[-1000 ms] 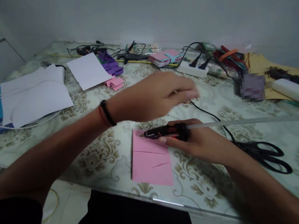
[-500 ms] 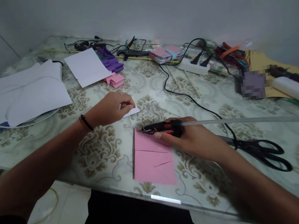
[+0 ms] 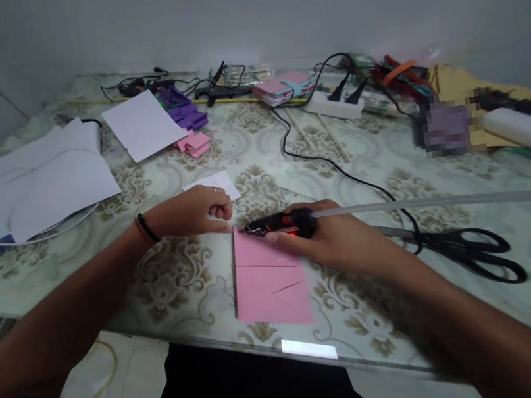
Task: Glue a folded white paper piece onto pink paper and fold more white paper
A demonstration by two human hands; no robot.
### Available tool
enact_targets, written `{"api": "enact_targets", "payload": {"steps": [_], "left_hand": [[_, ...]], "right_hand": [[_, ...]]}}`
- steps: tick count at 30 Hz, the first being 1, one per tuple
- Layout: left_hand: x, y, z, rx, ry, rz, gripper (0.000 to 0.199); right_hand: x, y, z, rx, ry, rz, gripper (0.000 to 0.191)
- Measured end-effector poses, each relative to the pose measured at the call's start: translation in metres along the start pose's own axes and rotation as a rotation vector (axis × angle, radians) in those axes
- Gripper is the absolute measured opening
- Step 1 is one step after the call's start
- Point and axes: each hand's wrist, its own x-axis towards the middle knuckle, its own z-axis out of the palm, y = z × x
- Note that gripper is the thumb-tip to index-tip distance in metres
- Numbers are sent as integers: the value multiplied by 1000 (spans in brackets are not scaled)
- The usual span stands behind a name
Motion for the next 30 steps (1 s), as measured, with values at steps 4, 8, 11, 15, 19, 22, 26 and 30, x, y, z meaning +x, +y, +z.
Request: {"api": "enact_targets", "payload": {"steps": [4,8,11,15,19,22,26,30], "left_hand": [[1,0,1,6,4,-2,21],[1,2,2,10,16,3,23],[1,3,2,15,6,-7,24],[1,4,3,16,0,-10,23],[1,5,3,15,1,-4,22],[1,4,4,26,2,8,22],[1,4,3,34,-7,16,23],[2,4,4,41,-4,14,23]], "right_hand": [[-1,2,-1,-26,-7,10,44],[-1,2,-1,-29,-17,5,43],[-1,1,-1,-32,-25,-6,41],[-2,0,-1,-28,-41,-32,40],[-3,0,-2,4,-66,-30,40],[-4,0,-2,6,-83,-23,40],[-5,0,-2,1,-117,-21,40],[-6,-1,-3,-25,-155,1,42]]}}
